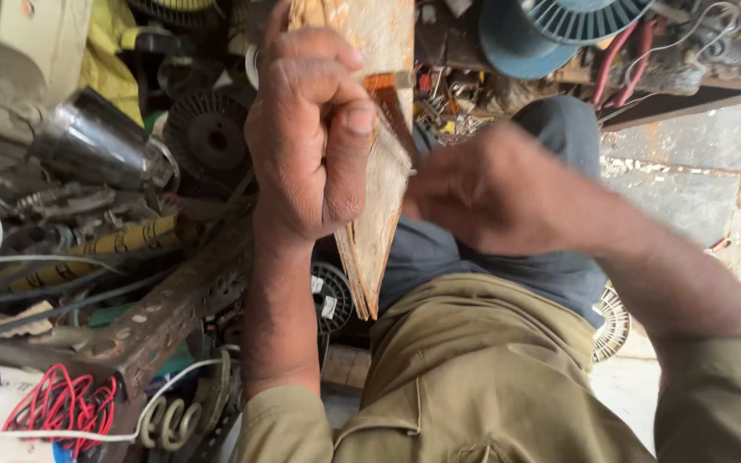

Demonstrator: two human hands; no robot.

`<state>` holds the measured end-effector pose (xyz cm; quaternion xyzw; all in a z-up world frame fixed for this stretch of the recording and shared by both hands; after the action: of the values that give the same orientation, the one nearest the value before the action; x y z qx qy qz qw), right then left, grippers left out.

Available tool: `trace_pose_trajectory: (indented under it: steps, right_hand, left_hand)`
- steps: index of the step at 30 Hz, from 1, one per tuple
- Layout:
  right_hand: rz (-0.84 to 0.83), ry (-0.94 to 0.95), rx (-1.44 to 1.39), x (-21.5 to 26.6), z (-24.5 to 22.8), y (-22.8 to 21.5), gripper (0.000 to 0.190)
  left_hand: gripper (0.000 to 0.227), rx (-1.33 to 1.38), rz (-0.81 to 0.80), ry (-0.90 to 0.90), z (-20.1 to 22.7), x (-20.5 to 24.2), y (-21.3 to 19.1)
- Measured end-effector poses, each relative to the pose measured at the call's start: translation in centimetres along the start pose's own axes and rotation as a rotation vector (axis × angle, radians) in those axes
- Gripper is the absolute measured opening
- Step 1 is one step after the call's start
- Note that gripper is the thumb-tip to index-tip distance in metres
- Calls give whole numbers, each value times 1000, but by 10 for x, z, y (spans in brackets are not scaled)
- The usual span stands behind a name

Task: The person winds copper wire onto a small cylindrical core using a wooden jig. They hold the jig in their left hand and rotate the core with their right hand to wrap the wire tightly.

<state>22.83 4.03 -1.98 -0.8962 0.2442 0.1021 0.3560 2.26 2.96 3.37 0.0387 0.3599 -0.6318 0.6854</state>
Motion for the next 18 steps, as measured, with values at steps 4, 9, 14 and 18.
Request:
trace_pose_trajectory:
  steps: [4,9,14,18]
  right_hand:
    - [222,-208,455,-68,38,-62,10]
    - [184,133,273,-29,181,18,19]
    - [402,445,115,84,238,128,30]
    - [440,707,-362,122,251,148,45]
  left_hand:
    - [15,-28,5,23,10,1,5]
    - [16,-41,19,62,4,6,-2]
    - [20,2,44,24,-10,10,-11]
    - [21,-14,68,63,-13,12,-10]
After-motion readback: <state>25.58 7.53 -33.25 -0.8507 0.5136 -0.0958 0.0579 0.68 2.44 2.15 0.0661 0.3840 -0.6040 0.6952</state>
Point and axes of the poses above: each hand's wrist, its own x-axis away from the middle knuckle, its own y-axis out of the palm, z = x × y, the point moved 4 cm from there along -x, towards the middle knuckle, and after that the axes turned 14 degrees about -y, right-handed, at the moved point
